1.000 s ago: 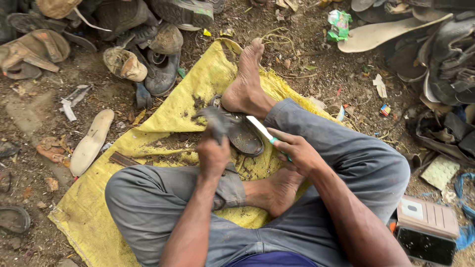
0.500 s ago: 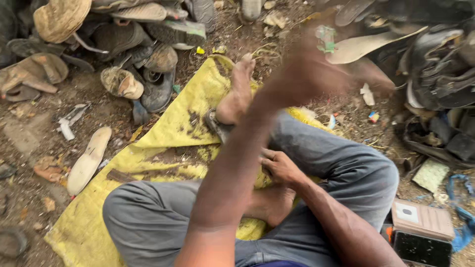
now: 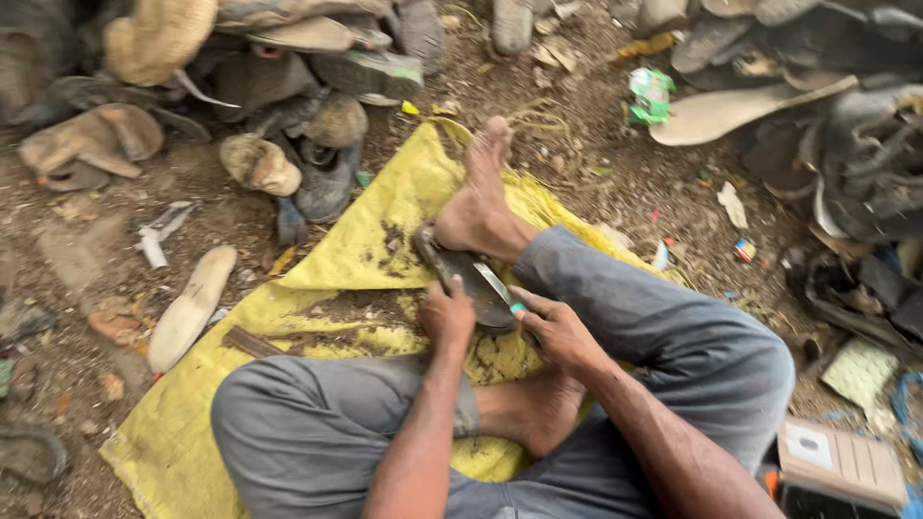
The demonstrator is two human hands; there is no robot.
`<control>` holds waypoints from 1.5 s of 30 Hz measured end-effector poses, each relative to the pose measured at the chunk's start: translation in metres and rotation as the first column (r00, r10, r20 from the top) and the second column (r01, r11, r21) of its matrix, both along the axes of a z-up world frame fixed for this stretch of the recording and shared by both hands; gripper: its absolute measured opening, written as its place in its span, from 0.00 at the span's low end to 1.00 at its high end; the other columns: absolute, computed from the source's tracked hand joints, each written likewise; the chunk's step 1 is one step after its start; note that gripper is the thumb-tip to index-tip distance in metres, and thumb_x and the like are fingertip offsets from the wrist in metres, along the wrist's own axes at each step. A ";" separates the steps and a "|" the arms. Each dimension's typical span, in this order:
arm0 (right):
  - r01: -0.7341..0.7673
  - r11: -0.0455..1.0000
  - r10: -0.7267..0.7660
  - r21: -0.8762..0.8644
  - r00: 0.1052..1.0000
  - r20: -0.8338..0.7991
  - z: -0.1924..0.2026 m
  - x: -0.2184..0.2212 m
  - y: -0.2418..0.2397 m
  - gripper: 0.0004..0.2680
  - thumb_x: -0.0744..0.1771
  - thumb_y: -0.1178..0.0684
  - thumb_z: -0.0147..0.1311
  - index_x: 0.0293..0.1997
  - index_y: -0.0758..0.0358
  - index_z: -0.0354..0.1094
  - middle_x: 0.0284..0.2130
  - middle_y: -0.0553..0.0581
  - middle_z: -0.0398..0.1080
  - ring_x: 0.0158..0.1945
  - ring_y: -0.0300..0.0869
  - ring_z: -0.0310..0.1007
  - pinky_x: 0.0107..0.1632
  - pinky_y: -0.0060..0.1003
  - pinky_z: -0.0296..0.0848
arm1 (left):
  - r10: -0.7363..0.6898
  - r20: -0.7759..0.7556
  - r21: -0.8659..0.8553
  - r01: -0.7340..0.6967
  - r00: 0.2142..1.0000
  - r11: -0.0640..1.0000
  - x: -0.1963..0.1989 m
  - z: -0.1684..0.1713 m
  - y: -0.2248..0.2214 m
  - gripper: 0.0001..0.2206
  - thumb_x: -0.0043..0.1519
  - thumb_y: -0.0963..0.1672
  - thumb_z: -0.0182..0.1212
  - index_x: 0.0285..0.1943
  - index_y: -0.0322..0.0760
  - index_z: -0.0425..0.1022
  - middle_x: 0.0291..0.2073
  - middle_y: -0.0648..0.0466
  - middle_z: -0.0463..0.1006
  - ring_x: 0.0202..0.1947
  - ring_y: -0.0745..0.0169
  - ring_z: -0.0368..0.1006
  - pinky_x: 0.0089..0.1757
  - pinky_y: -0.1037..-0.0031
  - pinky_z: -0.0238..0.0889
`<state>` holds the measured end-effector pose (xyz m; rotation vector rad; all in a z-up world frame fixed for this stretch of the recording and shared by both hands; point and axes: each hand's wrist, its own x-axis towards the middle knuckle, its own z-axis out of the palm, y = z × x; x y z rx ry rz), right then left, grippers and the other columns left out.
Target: The person uses a knife to scrape old material and adhesive from various discarded shoes and soles while sitting on the ground.
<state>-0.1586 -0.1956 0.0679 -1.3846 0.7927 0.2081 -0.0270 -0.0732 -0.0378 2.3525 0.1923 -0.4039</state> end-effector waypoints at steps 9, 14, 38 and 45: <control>0.119 0.993 -0.118 0.004 0.991 -0.070 0.015 -0.015 -0.007 0.19 0.68 0.54 0.52 0.70 0.49 0.67 0.25 0.47 0.60 0.25 0.33 0.54 0.24 0.31 0.54 | -0.349 -0.152 -0.079 0.340 0.925 0.937 0.063 0.055 0.149 0.15 0.63 0.49 0.60 0.41 0.30 0.80 0.34 0.37 0.81 0.35 0.37 0.77 0.41 0.56 0.69; -0.061 0.986 0.070 -0.154 0.996 0.054 -0.010 -0.001 -0.002 0.18 0.70 0.53 0.52 0.71 0.51 0.64 0.35 0.42 0.66 0.36 0.29 0.60 0.37 0.27 0.60 | -0.412 -0.007 0.005 0.412 0.911 0.911 0.087 0.037 0.092 0.14 0.61 0.47 0.62 0.45 0.29 0.79 0.41 0.37 0.80 0.42 0.40 0.76 0.47 0.57 0.69; 0.322 0.517 0.355 -0.793 0.762 0.541 -0.050 0.213 -0.047 0.44 0.62 0.34 0.60 0.72 0.81 0.28 0.64 0.83 0.30 0.67 0.68 0.23 0.69 0.54 0.26 | -0.446 0.526 0.015 0.516 0.724 0.856 0.308 0.036 -0.303 0.20 0.70 0.49 0.56 0.64 0.30 0.70 0.45 0.35 0.80 0.33 0.48 0.81 0.30 0.66 0.75; 0.284 0.597 0.366 -0.751 0.736 0.569 -0.110 0.183 -0.044 0.43 0.62 0.35 0.59 0.72 0.81 0.30 0.69 0.82 0.31 0.73 0.66 0.25 0.73 0.49 0.28 | 0.020 -0.077 -0.907 -0.079 0.997 0.414 0.187 0.068 -0.036 0.15 0.69 0.47 0.51 0.43 0.27 0.74 0.37 0.44 0.81 0.35 0.59 0.81 0.38 0.71 0.77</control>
